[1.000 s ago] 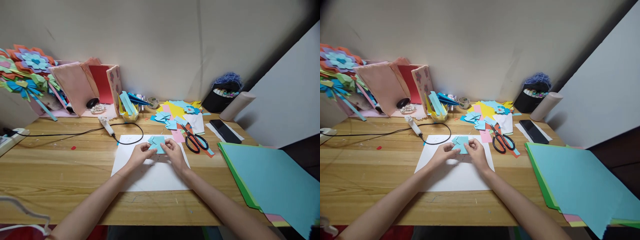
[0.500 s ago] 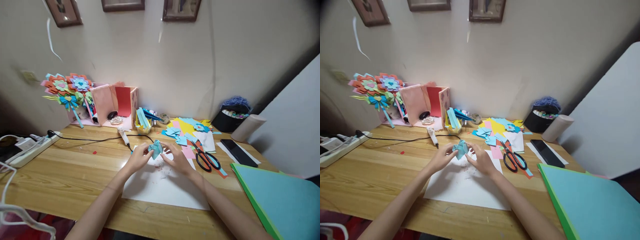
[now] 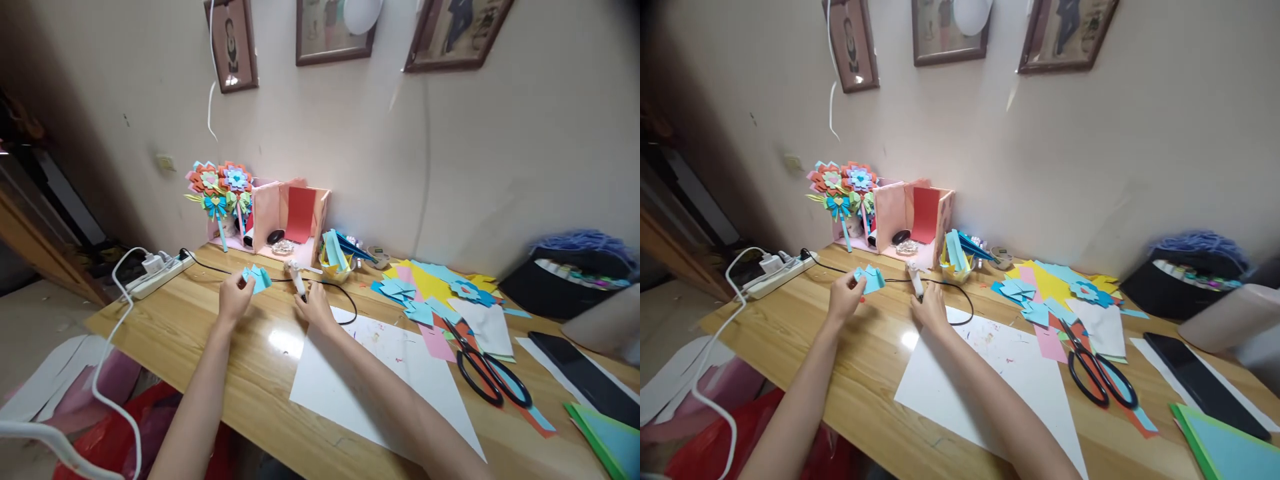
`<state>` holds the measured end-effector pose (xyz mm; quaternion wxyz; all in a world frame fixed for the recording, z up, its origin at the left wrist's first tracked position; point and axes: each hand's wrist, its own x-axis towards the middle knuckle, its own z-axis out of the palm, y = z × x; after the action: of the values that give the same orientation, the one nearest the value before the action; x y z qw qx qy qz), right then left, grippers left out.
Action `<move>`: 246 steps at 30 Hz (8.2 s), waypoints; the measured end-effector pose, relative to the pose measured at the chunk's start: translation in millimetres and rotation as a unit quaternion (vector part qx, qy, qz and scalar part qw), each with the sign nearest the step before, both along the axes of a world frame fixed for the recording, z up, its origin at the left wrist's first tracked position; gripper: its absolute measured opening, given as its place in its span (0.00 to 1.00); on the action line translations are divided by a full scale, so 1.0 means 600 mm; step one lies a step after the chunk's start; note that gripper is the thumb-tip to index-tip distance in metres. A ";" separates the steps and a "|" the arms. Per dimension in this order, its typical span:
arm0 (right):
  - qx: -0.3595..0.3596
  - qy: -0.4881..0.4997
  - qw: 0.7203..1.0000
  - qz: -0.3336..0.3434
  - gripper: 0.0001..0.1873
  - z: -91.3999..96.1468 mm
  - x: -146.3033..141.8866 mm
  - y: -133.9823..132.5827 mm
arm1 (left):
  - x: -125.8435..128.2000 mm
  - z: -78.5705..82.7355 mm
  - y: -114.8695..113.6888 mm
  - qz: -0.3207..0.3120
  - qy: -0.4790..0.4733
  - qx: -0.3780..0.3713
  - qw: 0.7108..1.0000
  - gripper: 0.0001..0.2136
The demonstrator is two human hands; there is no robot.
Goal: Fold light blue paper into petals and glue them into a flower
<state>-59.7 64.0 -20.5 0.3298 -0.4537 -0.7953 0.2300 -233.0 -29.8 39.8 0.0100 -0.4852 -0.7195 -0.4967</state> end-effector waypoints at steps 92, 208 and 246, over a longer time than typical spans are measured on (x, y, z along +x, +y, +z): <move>-0.196 0.154 0.959 0.136 0.13 0.002 0.051 -0.074 | 0.019 -0.059 0.020 0.032 -0.021 -0.089 0.995 0.12; -0.110 0.216 0.964 0.107 0.15 0.003 0.043 -0.022 | 0.021 -0.049 0.017 -0.166 -0.227 -0.029 0.959 0.08; -0.209 0.107 0.957 0.169 0.11 -0.006 0.030 -0.030 | -0.004 -0.053 -0.001 0.047 0.096 -0.002 0.994 0.08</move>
<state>-41.6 45.8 -24.3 0.2669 -0.3446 -0.7547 0.4904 -235.2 -30.3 7.9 0.1014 -0.4960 -0.7385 -0.4452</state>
